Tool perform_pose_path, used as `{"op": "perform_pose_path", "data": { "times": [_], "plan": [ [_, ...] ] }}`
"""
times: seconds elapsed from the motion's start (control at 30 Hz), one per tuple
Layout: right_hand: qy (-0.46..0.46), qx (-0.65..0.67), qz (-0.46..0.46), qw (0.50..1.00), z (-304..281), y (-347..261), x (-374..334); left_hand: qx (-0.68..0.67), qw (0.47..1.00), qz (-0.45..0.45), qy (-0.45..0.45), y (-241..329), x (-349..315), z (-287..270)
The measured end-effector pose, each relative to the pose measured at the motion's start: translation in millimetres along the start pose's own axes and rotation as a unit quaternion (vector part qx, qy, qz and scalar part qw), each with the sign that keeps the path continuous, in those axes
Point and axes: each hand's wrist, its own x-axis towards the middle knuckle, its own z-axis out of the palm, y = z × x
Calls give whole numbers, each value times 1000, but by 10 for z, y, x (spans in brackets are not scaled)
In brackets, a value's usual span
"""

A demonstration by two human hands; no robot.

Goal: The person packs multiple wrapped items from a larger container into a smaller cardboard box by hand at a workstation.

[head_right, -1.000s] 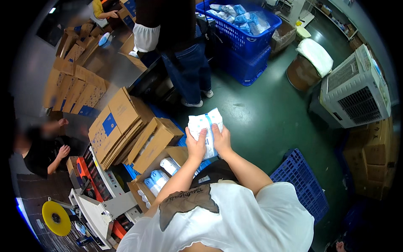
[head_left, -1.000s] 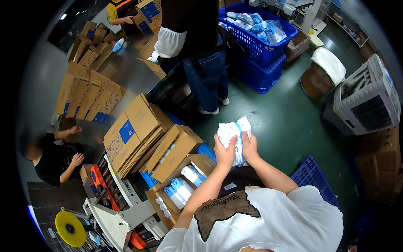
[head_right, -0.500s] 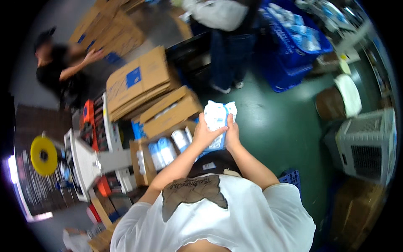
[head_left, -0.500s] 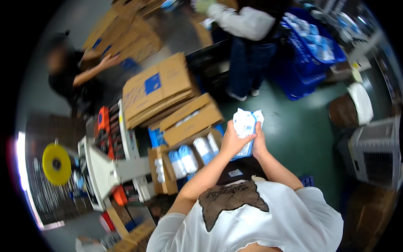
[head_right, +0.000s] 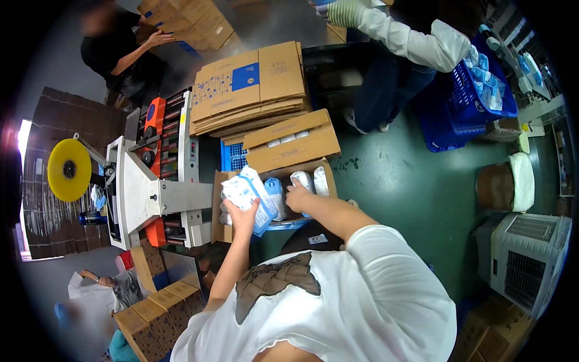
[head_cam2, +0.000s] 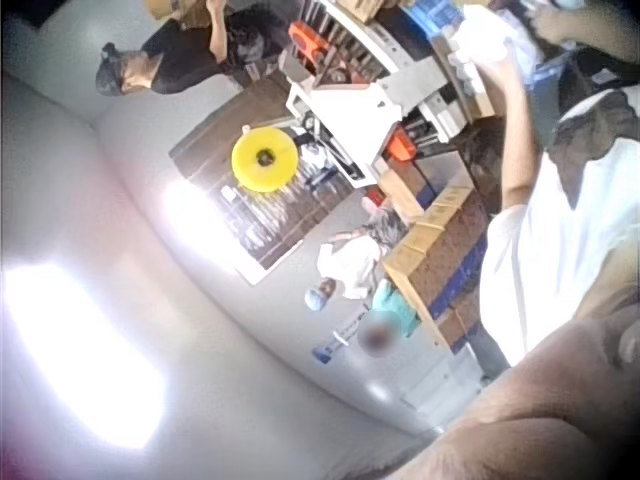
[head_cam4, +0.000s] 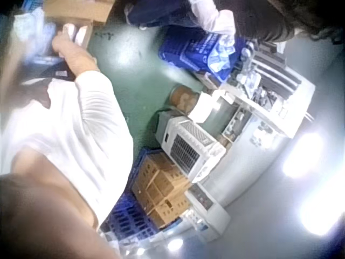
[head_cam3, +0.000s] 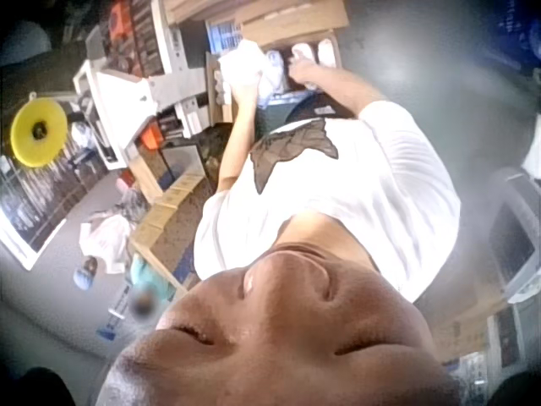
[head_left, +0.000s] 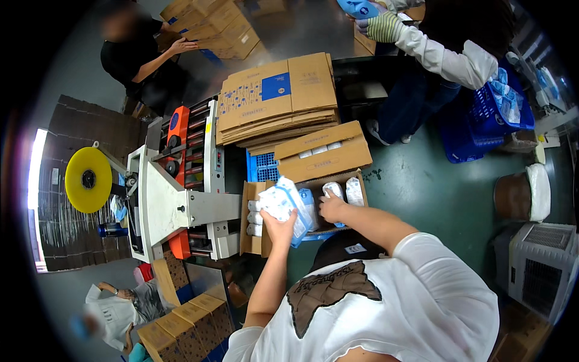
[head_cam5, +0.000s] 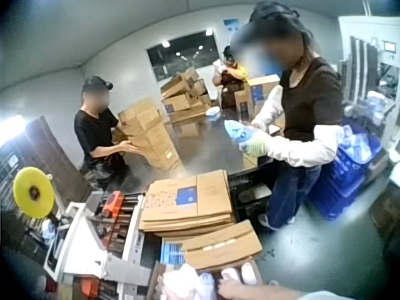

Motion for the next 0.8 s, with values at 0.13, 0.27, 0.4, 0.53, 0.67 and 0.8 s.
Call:
{"op": "perform_pose_path", "data": {
  "times": [0.13, 0.27, 0.4, 0.53, 0.67, 0.8],
  "plan": [
    [-54, -131, 97, 985, 132, -72, 174, 138, 987, 38, -66, 146, -57, 282],
    [12, -55, 165, 985, 325, -62, 178, 303, 945, 62, -106, 262, -87, 514],
    [-12, -100, 186, 977, 209, -61, 127, 312, 942, 70, -99, 246, -82, 488],
    [2, 11, 219, 976, 318, 130, 420, 269, 925, 175, -203, 269, -242, 350],
    [144, -27, 144, 979, 364, 123, 246, 360, 911, -59, -192, 26, -54, 663],
    [-145, 11, 199, 969, 149, 107, 493, 384, 908, -114, -124, -195, 35, 887]
  ]
}}
